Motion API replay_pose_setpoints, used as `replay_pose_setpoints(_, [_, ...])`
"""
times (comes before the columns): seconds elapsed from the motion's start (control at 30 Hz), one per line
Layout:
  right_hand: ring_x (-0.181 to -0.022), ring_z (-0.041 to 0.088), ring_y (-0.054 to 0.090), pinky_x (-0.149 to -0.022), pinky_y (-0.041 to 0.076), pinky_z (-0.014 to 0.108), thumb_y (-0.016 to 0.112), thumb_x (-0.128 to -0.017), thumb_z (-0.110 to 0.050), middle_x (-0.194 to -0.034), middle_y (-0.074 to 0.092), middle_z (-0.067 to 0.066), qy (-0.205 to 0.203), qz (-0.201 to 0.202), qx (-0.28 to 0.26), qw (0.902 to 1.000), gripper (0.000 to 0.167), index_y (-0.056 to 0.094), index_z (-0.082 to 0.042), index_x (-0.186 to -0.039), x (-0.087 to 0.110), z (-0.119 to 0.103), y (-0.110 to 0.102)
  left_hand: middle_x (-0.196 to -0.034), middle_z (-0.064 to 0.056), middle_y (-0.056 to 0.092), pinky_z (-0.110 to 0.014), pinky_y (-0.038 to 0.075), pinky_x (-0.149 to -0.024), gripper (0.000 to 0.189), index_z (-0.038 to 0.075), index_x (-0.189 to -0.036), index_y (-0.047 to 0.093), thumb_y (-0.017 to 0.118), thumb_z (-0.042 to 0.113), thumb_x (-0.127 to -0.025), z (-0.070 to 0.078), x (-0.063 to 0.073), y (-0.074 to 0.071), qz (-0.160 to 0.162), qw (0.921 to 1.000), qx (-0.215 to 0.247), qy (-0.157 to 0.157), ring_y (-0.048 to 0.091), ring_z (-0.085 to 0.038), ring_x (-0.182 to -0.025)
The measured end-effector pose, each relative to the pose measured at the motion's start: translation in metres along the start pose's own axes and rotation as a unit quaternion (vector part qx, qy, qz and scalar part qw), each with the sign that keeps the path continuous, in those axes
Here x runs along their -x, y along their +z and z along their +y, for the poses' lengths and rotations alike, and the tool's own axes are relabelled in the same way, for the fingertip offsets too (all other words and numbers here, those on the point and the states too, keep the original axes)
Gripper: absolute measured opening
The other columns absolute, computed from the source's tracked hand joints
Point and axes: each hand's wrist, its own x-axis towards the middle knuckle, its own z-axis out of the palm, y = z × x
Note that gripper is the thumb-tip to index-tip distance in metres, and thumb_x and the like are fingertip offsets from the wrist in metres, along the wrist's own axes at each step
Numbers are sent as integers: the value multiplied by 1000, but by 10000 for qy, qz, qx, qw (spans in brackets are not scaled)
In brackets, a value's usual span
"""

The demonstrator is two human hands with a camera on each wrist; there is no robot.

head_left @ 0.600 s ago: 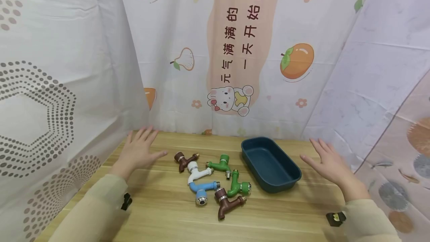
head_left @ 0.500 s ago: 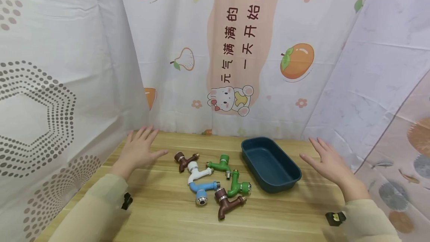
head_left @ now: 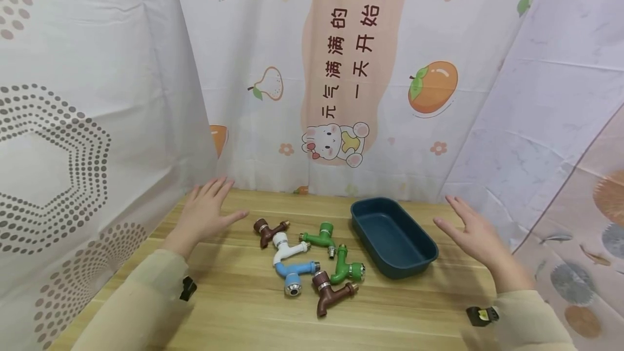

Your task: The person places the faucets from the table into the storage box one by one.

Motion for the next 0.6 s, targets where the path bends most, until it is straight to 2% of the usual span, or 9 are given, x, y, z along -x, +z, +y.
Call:
replay_pose_setpoints(0.2, [-135, 62, 32, -100, 29, 76, 54, -104, -48, -161, 24, 30, 37, 71, -251, 9997, 76, 23, -11, -163, 2, -2, 2, -164, -19, 25, -66, 9, -117, 105, 8, -161, 26, 51, 80, -88, 6, -1, 0, 139, 9997, 161, 95, 23, -43, -148])
replay_pose_setpoints(0.37, [-125, 61, 45, -96, 35, 75, 50, -105, -49, -156, 32, 33, 170, 128, -404, 9990, 73, 25, -11, -162, 2, -3, 4, -163, -20, 27, -65, 13, -117, 105, 7, -161, 28, 51, 80, -88, 10, -2, 1, 243, 9991, 325, 119, 26, -43, -147])
replay_pose_setpoints(0.5, [-128, 59, 44, -93, 39, 74, 48, -106, -50, -154, 35, 34, 320, 165, -668, 9971, 72, 25, -13, -163, 2, -4, 8, -162, -20, 29, -65, 19, -115, 102, 6, -159, 32, 55, 77, -88, 14, -1, 0, 360, 9977, 569, 49, 28, -44, -146])
replay_pose_setpoints(0.6, [-133, 57, 41, -95, 39, 73, 49, -105, -50, -156, 35, 30, 414, 247, -936, 9944, 71, 27, -13, -162, 3, -3, 11, -162, -20, 30, -67, 23, -113, 100, 6, -158, 34, 57, 75, -89, 19, -1, 1, 406, 9964, 739, -30, 29, -47, -144])
